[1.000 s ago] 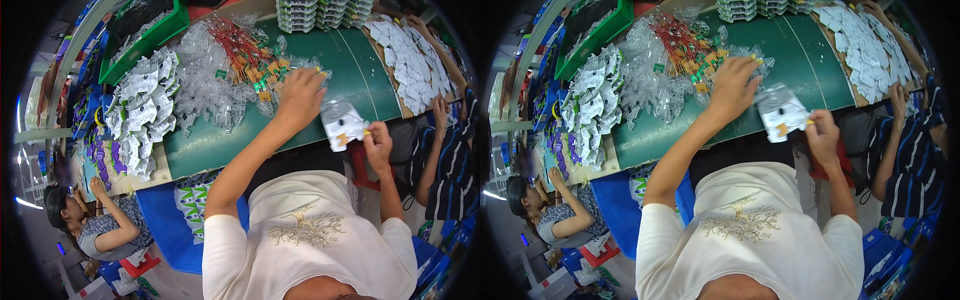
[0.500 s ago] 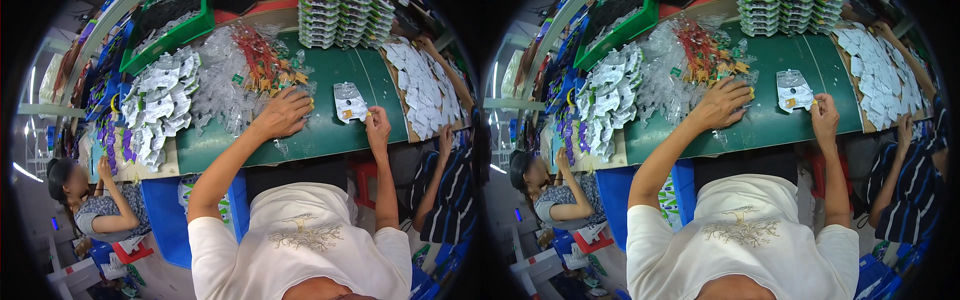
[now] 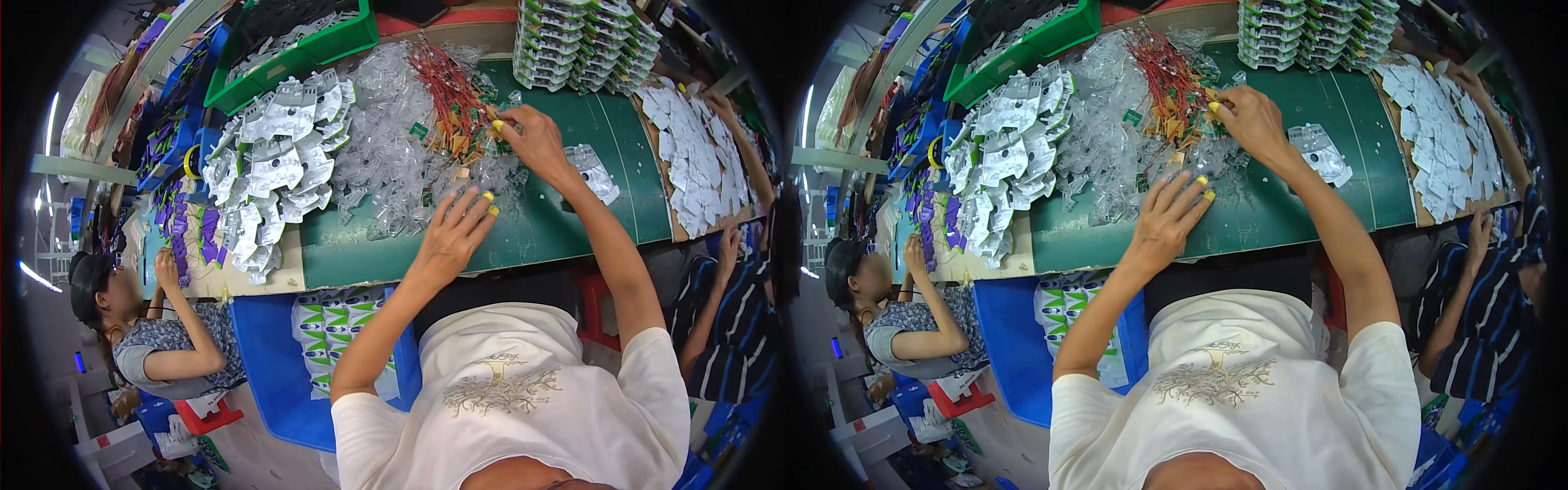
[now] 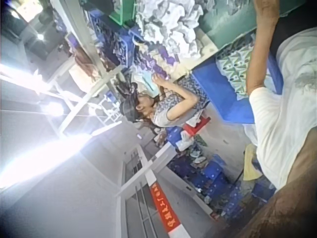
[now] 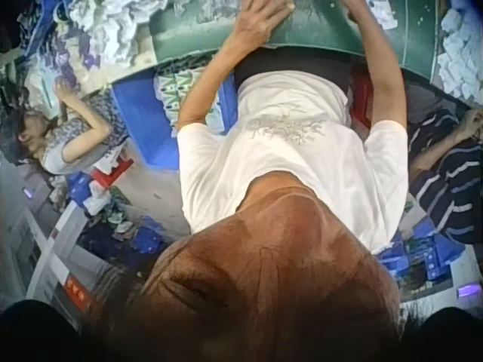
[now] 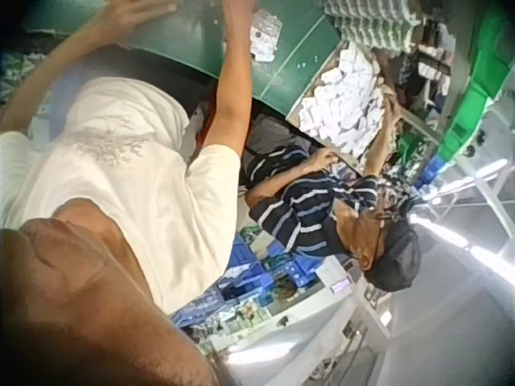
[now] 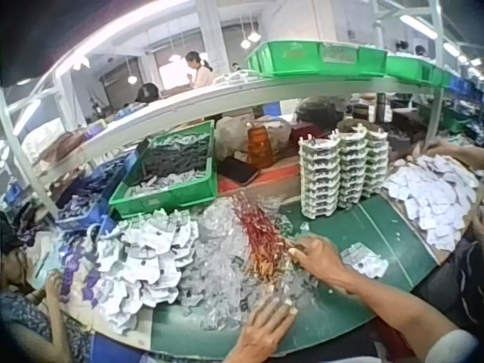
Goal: Assembling small plastic and rubber components at a factory workbench.
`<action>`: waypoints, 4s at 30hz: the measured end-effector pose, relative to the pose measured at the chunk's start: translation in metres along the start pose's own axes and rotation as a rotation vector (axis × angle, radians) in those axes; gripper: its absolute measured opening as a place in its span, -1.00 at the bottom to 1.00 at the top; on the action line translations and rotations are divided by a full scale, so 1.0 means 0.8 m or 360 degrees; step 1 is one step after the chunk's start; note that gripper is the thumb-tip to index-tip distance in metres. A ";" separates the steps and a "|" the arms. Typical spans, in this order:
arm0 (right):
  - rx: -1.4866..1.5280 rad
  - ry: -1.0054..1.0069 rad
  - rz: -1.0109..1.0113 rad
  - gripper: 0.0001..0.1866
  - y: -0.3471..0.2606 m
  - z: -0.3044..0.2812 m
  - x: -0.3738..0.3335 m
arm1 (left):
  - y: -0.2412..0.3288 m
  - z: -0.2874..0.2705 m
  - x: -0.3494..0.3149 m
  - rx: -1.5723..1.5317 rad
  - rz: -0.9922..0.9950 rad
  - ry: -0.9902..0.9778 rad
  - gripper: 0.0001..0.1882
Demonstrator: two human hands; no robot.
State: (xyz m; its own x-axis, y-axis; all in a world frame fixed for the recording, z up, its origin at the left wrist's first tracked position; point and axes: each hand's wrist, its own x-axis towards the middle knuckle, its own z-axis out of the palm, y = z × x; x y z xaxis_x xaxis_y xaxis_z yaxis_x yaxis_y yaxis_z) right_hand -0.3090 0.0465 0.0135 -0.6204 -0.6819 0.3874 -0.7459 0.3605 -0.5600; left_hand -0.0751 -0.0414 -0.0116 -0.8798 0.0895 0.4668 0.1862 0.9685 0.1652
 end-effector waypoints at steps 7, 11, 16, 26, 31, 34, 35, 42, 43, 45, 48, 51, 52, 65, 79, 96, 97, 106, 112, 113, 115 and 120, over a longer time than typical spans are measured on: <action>-0.0084 -0.0152 -0.0012 -0.79 0.000 0.006 0.033 | -0.010 -0.002 -0.029 -0.0207 -0.0308 0.0148 -0.57; 0.0325 -0.0131 0.0064 -0.80 -0.026 -0.022 0.046 | -0.076 -0.002 -0.002 -0.0098 -0.0287 0.0295 -0.59; 0.1316 -0.0612 0.0565 -0.82 -0.100 -0.089 0.040 | -0.098 -0.001 0.010 -0.0121 -0.0338 0.0340 -0.61; 0.0316 -0.0010 -0.0518 -0.86 -0.121 -0.067 -0.045 | -0.009 -0.050 -0.021 -0.0179 -0.0722 0.0609 -0.72; 0.0376 -0.0080 -0.0648 -0.85 -0.120 -0.073 -0.072 | 0.023 -0.070 -0.013 -0.1630 -0.1279 0.0992 -0.78; 0.0314 -0.0083 -0.0724 -0.84 -0.118 -0.075 -0.083 | 0.029 -0.070 -0.008 -0.2170 -0.1239 0.1137 -0.75; 0.0315 -0.0082 -0.0716 -0.84 -0.118 -0.076 -0.085 | 0.028 -0.067 -0.010 -0.2067 -0.1194 0.1060 -0.74; 0.0583 -0.0312 -0.0442 -0.82 -0.111 -0.075 -0.104 | 0.037 -0.065 -0.005 -0.1930 -0.1242 0.0913 -0.83; 0.0817 -0.0464 -0.0189 -0.81 -0.112 -0.074 -0.107 | 0.039 -0.064 -0.005 -0.1933 -0.1239 0.0902 -0.83; 0.0924 -0.0531 -0.0108 -0.80 -0.122 -0.073 -0.109 | 0.043 -0.061 -0.005 -0.1957 -0.1253 0.0890 -0.83; 0.0996 -0.0598 -0.0047 -0.81 -0.128 -0.066 -0.109 | 0.047 -0.060 -0.006 -0.1967 -0.1236 0.0861 -0.84; 0.0970 -0.0487 -0.0184 -0.82 -0.126 -0.053 -0.110 | 0.045 -0.059 -0.004 -0.1975 -0.1248 0.0859 -0.83; 0.0924 -0.0461 -0.0164 -0.83 -0.126 -0.050 -0.110 | 0.043 -0.057 -0.006 -0.1969 -0.1251 0.0864 -0.83; 0.0855 -0.0619 -0.0132 -0.88 -0.129 -0.038 -0.113 | 0.036 -0.043 -0.029 -0.1871 -0.1379 0.0737 -0.78; 0.1165 -0.0705 0.0260 -0.91 -0.099 -0.034 -0.110 | -0.177 -0.150 -0.076 0.1005 -0.1044 0.0423 -0.61; 0.0690 -0.0725 -0.0008 -0.90 -0.099 -0.041 -0.130 | 0.077 -0.073 -0.106 0.0348 -0.0548 0.0152 -0.75; 0.0648 -0.0690 -0.0187 -0.89 -0.102 -0.037 -0.131 | 0.082 -0.060 -0.105 0.0316 -0.0585 0.0165 -0.72; -0.0081 -0.0785 -0.0960 -0.85 -0.126 0.013 -0.141 | 0.077 -0.040 -0.099 0.0108 -0.0697 0.0065 -0.62; -0.0058 -0.0941 -0.0868 -0.77 -0.118 0.007 -0.151 | 0.004 -0.058 -0.069 -0.0263 -0.0620 0.0519 -0.67; -0.0047 -0.0924 -0.0873 -0.73 -0.119 0.007 -0.152 | -0.008 -0.053 -0.057 -0.0243 -0.0700 0.0595 -0.67; -0.0052 -0.0938 -0.0856 -0.71 -0.126 0.000 -0.151 | -0.024 -0.043 -0.032 -0.0224 -0.0836 0.0674 -0.64; -0.0054 -0.0941 -0.0804 -0.66 -0.119 -0.011 -0.152 | -0.032 -0.033 -0.027 -0.0205 -0.0984 0.0582 -0.67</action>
State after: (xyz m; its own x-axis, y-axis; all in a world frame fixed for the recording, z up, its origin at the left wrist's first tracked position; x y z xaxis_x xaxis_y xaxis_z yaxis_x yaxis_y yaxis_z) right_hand -0.1646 0.1005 0.0263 0.0219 -0.9913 0.1295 -0.9169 -0.0715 -0.3928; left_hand -0.0492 -0.0747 -0.0028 -0.6425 -0.5704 0.5117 -0.2281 0.7799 0.5829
